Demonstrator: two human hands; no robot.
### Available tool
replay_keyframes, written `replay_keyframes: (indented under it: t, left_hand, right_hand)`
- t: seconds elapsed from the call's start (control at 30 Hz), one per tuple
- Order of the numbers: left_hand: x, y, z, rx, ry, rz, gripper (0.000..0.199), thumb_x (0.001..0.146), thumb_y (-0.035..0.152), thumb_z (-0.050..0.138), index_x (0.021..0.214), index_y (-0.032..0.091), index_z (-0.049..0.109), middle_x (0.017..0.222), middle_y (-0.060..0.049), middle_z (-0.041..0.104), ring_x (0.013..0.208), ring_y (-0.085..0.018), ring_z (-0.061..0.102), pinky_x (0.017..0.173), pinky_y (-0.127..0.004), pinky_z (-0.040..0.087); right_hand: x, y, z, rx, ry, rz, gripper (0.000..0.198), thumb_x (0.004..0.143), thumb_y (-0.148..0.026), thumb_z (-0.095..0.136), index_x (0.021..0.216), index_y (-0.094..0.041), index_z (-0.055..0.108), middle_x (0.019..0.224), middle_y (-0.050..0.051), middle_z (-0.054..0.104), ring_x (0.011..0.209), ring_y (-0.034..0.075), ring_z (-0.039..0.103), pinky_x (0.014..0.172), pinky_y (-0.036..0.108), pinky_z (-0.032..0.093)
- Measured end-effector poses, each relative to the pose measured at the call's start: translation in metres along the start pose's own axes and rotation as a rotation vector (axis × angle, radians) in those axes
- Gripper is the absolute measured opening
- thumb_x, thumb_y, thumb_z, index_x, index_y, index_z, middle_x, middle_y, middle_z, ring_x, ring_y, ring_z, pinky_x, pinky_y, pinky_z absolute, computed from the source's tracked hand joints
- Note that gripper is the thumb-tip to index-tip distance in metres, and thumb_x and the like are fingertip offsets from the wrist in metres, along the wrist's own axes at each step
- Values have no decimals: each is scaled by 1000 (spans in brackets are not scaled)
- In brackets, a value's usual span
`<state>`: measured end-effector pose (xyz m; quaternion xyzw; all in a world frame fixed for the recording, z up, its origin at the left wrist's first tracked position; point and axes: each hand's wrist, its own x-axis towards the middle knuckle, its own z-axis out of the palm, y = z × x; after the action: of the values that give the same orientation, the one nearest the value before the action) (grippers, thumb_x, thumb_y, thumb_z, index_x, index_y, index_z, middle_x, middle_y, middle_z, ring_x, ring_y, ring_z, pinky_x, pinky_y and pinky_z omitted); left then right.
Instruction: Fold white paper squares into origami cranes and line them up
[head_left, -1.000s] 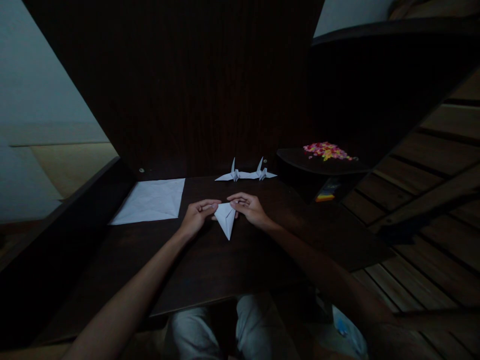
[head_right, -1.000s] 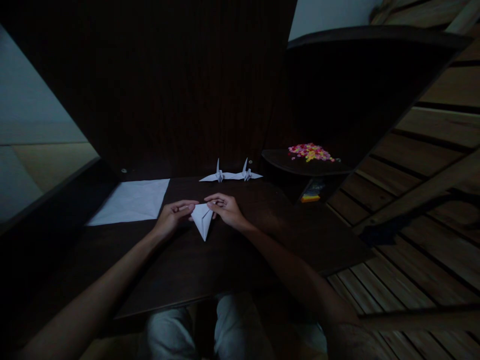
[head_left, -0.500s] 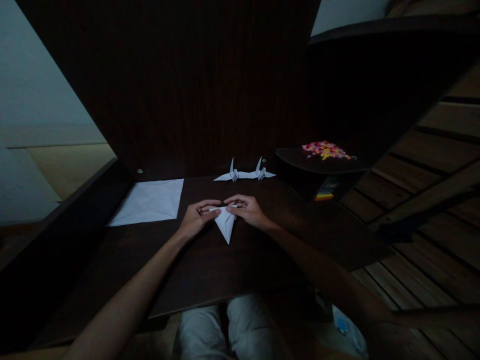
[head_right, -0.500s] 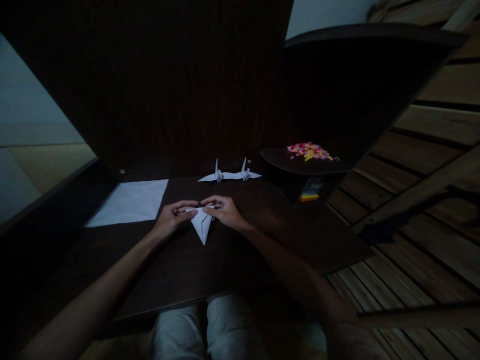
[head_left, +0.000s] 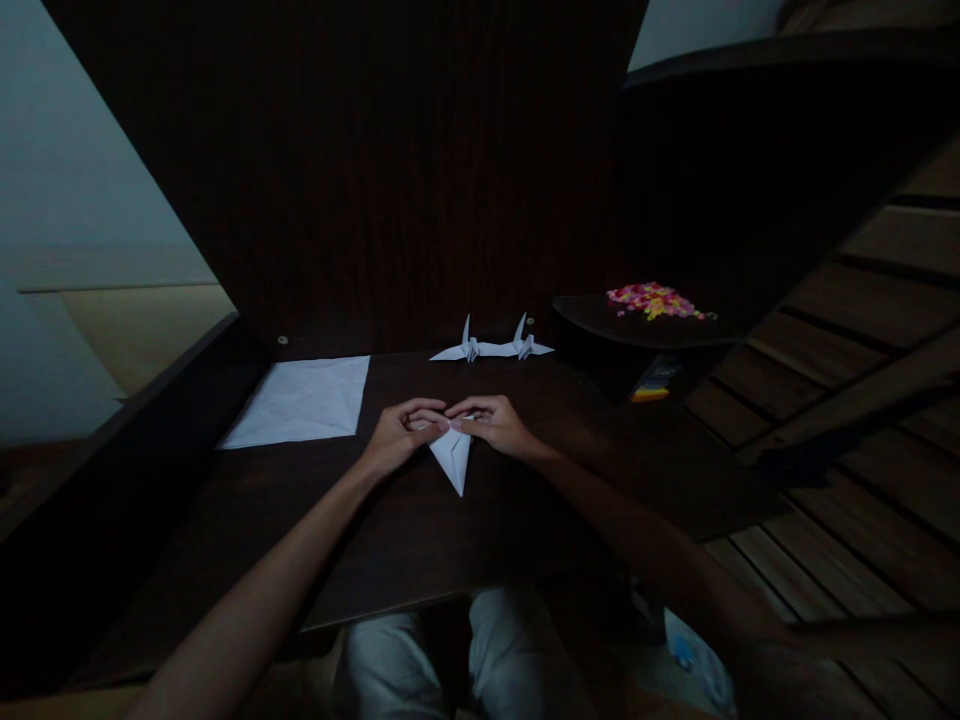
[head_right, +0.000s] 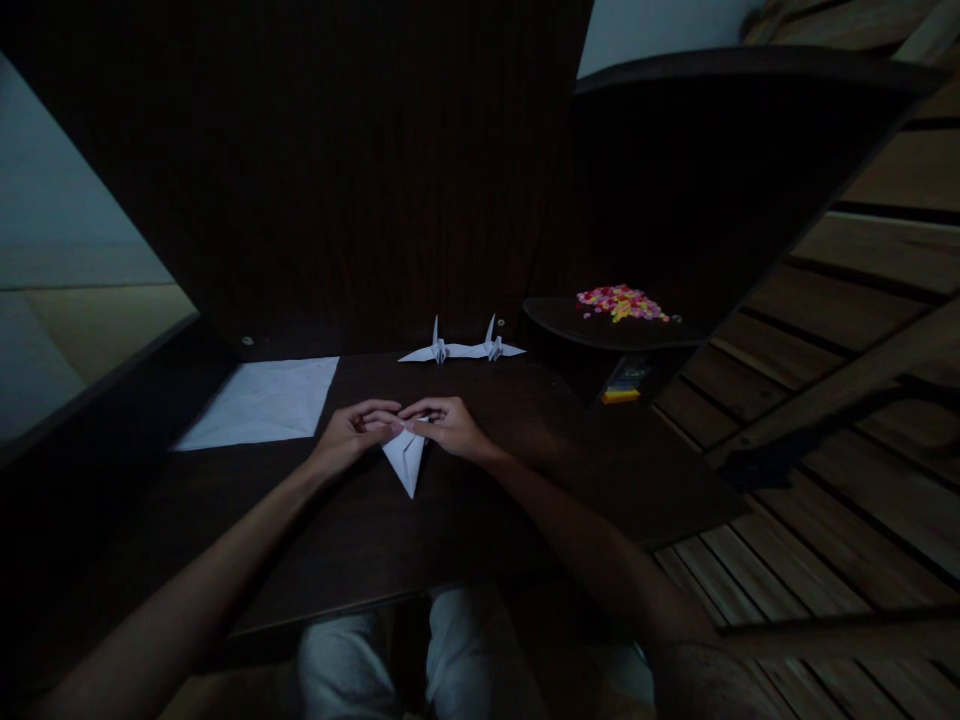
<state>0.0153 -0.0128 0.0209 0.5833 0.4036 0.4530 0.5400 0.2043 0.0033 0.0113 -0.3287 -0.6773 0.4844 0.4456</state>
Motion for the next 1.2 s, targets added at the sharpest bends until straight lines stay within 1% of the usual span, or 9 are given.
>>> replay_keyframes:
  t: [0.1, 0.23, 0.37, 0.5, 0.67, 0.77, 0.87, 0.93, 1.2]
  left_hand:
    - [-1, 1, 1, -4, -4, 0, 47, 58, 33, 81, 98, 13, 66, 82, -7, 73, 77, -22, 69, 76, -36, 53]
    - [0, 2, 1, -22, 65, 4, 45, 57, 33, 82, 94, 14, 66, 75, -5, 72, 71, -20, 68, 70, -32, 53]
    - [1, 3, 0, -16, 150, 28, 46, 55, 33, 83, 92, 13, 65, 73, -6, 72, 69, -19, 68, 67, -30, 52]
    - [1, 3, 1, 10, 194, 48, 47, 54, 36, 83, 90, 13, 65, 75, -8, 72, 71, -21, 68, 66, -31, 53]
    - [0, 2, 1, 14, 187, 43, 45, 56, 36, 83, 90, 13, 65, 74, -7, 72, 70, -21, 68, 65, -31, 53]
    - [0, 4, 2, -7, 184, 43, 45, 55, 35, 83, 90, 13, 64, 74, -6, 72, 69, -20, 68, 66, -31, 53]
    - [0, 5, 2, -21, 173, 38, 46, 55, 33, 83, 92, 13, 64, 74, -6, 71, 69, -19, 67, 67, -31, 53]
    - [0, 5, 1, -33, 162, 27, 46, 55, 32, 83, 92, 13, 65, 75, -5, 71, 69, -19, 67, 68, -30, 53]
    - [2, 1, 1, -80, 134, 32, 48, 53, 33, 85, 92, 13, 66, 87, -9, 73, 81, -22, 68, 78, -34, 53]
  right_hand:
    - [0, 0, 0, 9, 11, 2, 30, 68, -33, 73, 93, -17, 70, 81, 4, 69, 73, 14, 63, 67, 27, 50]
    - [-1, 0, 2, 60, -4, 31, 44, 67, -29, 75, 108, -18, 62, 82, 1, 66, 74, 13, 63, 67, 26, 51]
    - [-2, 1, 6, 156, -75, 97, 60, 62, -23, 79, 115, -20, 52, 89, 2, 67, 81, 15, 67, 70, 27, 53]
    - [-2, 3, 9, 225, -117, 130, 63, 63, -21, 77, 118, -20, 46, 85, 2, 69, 75, 15, 68, 65, 26, 53]
    - [-3, 2, 10, 229, -122, 123, 66, 64, -20, 77, 121, -20, 44, 81, 1, 69, 71, 15, 68, 61, 23, 52]
    - [-2, 1, 9, 214, -102, 109, 59, 67, -23, 74, 119, -20, 47, 80, 1, 69, 71, 15, 67, 62, 23, 51]
    - [-1, 2, 9, 167, -46, 122, 39, 76, -29, 66, 112, -18, 55, 76, 0, 67, 66, 13, 64, 56, 21, 48]
    - [0, 3, 8, 137, -11, 131, 30, 79, -33, 62, 105, -18, 59, 73, 0, 65, 62, 12, 61, 51, 20, 46]
    - [2, 5, 6, 120, 83, 82, 23, 77, -37, 62, 86, -16, 66, 66, 0, 62, 55, 11, 55, 48, 20, 44]
